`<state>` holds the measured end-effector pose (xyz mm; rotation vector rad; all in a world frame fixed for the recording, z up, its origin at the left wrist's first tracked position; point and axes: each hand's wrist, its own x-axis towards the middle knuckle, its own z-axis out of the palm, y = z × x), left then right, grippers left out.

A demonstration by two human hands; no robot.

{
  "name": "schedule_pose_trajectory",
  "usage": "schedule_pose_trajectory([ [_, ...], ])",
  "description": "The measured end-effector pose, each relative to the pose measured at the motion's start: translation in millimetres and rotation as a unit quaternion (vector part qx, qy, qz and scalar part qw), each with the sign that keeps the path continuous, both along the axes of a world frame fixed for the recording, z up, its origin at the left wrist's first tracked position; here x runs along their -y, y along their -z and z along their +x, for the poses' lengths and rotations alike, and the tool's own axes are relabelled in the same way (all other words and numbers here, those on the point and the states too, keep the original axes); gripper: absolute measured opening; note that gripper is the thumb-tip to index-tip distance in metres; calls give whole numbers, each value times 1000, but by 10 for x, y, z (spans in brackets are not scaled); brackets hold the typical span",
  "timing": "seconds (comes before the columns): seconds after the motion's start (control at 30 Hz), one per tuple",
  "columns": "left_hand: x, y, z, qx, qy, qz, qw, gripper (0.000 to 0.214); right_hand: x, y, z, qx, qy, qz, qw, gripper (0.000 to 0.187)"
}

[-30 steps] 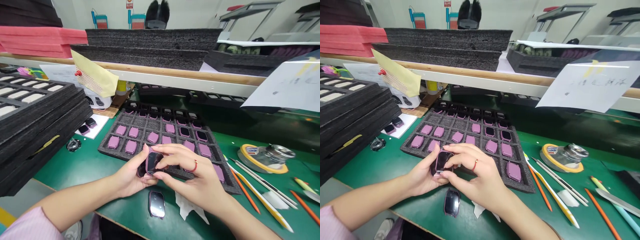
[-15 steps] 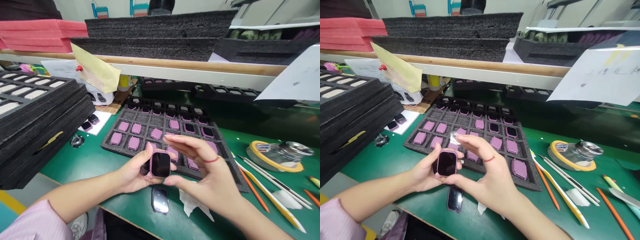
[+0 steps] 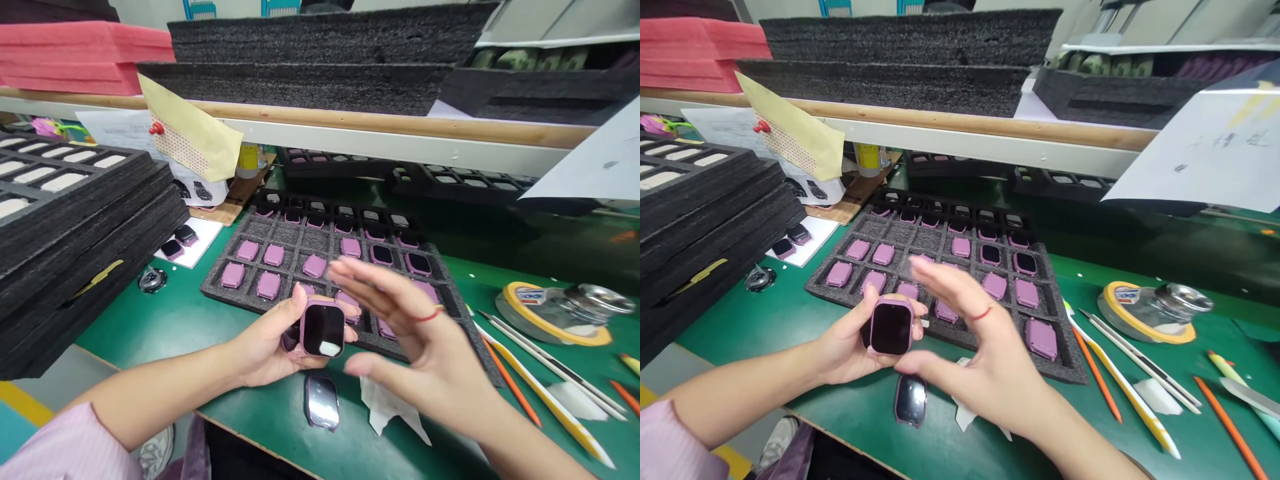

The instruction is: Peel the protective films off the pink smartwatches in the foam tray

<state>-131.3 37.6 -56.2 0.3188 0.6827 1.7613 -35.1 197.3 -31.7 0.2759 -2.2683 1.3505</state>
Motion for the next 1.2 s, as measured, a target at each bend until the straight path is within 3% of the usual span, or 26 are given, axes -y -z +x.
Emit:
schedule_pose_trajectory([
  [0.1,-7,-16,1,-5,1,4,1000,49,-43,-77,48,-84,138,-91,983,30],
  [0.17,-10,-16,3,-7,5,6,1000,50,-49,-106,113,-136,178,-33,974,27],
  [0.3,5,-16,12,-8,-2,1,1000,50,16,-74,284,-127,48,151,979,27],
  [0.47,25,-43,23,-32,-5,-17,999,53,95,-2,366,-98,21,217,971,40],
  [0.67,9,-17,13,-45,-7,-36,998,57,67,-69,152,-146,-9,273,951,49],
  [0.8,3,50,24,-94,-11,-46,994,58,151,-42,52,-104,44,239,964,63],
  [0.87,2,75,32,-105,-11,-46,993,56,179,-12,35,-71,50,202,975,58],
  [0.93,0,80,35,-79,-12,-56,995,56,176,1,31,-58,43,175,982,48],
  [1.03,-2,54,26,-15,-17,-89,996,59,130,-11,30,-57,42,164,984,49],
  [1.2,7,4,8,-14,-11,-89,996,58,75,-23,4,-75,29,179,981,50],
])
